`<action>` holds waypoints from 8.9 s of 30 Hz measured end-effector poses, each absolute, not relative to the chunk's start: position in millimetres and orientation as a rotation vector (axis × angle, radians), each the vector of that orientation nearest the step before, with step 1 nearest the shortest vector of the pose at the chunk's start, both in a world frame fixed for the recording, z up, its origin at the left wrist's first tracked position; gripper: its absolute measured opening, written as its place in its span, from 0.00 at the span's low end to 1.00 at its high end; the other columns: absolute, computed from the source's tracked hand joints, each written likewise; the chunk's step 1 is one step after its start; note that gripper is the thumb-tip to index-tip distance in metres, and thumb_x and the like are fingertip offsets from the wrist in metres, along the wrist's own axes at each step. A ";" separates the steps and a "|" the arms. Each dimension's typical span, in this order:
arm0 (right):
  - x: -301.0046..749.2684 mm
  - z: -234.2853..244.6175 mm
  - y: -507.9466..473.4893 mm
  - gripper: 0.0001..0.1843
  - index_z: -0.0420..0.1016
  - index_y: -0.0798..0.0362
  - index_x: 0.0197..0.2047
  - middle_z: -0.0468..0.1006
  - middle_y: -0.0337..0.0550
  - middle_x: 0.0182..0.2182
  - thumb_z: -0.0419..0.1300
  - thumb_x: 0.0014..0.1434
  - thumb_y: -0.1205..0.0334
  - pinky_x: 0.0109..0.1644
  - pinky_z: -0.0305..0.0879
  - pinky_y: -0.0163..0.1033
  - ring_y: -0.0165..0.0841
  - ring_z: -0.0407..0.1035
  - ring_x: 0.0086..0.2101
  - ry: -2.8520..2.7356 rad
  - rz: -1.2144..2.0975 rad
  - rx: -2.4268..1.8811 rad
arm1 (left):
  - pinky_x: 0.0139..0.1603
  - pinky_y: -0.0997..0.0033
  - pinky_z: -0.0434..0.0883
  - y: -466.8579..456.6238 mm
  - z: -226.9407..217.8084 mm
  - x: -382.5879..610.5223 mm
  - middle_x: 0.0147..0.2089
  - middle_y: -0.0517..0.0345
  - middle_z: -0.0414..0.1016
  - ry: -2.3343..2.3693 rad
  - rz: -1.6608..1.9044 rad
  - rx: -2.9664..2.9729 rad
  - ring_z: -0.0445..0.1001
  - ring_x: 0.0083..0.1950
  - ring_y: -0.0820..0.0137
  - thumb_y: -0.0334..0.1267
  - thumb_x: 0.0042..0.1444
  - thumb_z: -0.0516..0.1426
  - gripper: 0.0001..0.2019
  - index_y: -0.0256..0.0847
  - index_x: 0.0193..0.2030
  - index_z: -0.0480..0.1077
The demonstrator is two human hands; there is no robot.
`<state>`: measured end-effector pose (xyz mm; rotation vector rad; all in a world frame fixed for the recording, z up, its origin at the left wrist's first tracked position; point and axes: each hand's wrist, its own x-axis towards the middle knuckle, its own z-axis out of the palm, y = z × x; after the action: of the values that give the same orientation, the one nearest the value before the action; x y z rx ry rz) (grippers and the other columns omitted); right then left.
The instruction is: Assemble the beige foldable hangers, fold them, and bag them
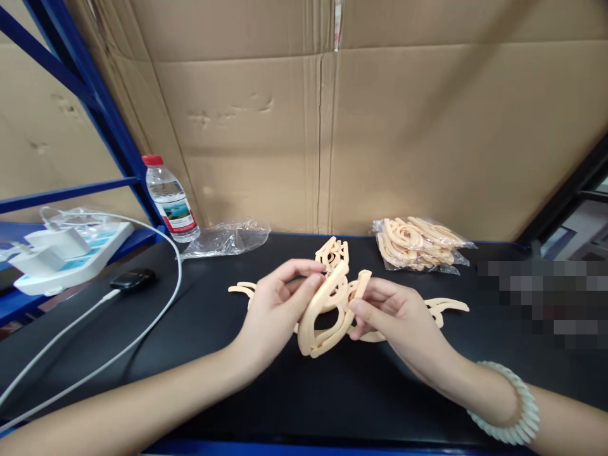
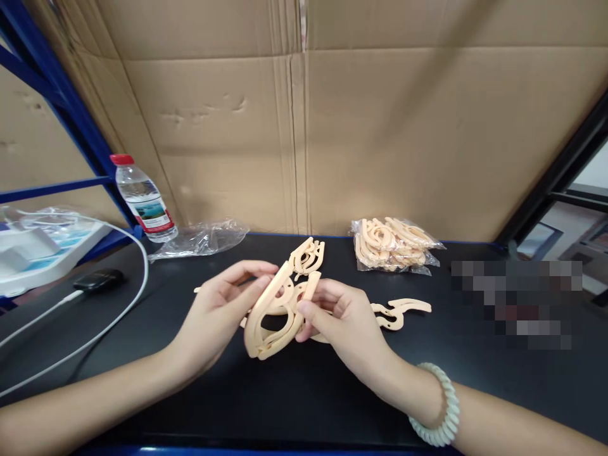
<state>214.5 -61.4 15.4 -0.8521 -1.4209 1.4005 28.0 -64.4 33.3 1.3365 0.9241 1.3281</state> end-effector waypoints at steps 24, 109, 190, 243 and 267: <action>217.7 16.9 -56.0 0.17 0.78 0.54 0.41 0.70 0.34 0.20 0.65 0.56 0.50 0.19 0.64 0.29 0.23 0.62 0.17 -1.456 1.408 -0.951 | 0.41 0.62 0.81 -70.5 22.1 30.0 0.41 0.53 0.75 0.959 1.146 1.511 0.74 0.44 0.64 0.39 0.54 0.63 0.13 0.40 0.47 0.72; 350.3 36.3 -23.6 0.07 0.80 0.49 0.35 0.73 0.41 0.31 0.60 0.59 0.59 0.34 0.64 0.36 0.30 0.68 0.29 -2.610 0.363 -1.031 | 0.43 0.70 0.71 -24.8 41.6 -72.5 0.50 0.53 0.71 0.958 0.447 2.699 0.70 0.47 0.66 0.39 0.61 0.57 0.06 0.44 0.37 0.76; 220.8 23.0 -41.7 0.17 0.72 0.47 0.48 0.73 0.36 0.27 0.63 0.58 0.49 0.19 0.55 0.28 0.23 0.58 0.21 -1.360 1.271 -0.811 | 0.49 0.64 0.76 -40.9 45.0 31.6 0.43 0.53 0.80 0.885 1.435 1.477 0.79 0.43 0.65 0.36 0.49 0.66 0.10 0.39 0.39 0.74; 216.9 23.1 -51.9 0.13 0.76 0.55 0.40 0.75 0.38 0.26 0.58 0.62 0.54 0.23 0.55 0.29 0.23 0.60 0.22 -1.794 1.270 -0.838 | 0.33 0.72 0.68 -55.9 36.8 35.3 0.35 0.55 0.75 0.907 1.056 1.631 0.72 0.34 0.70 0.41 0.58 0.60 0.10 0.37 0.41 0.77; 262.0 44.1 -10.2 0.28 0.76 0.59 0.42 0.76 0.52 0.38 0.60 0.55 0.40 0.18 0.52 0.31 0.25 0.62 0.22 -1.391 1.117 -0.999 | 0.47 0.56 0.75 84.4 64.2 3.2 0.53 0.49 0.72 1.509 0.879 1.461 0.74 0.48 0.63 0.41 0.63 0.57 0.16 0.36 0.54 0.68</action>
<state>262.0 -10.2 44.1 -0.9989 -1.3910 1.1169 3.2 84.4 64.2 1.4606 1.5092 0.8787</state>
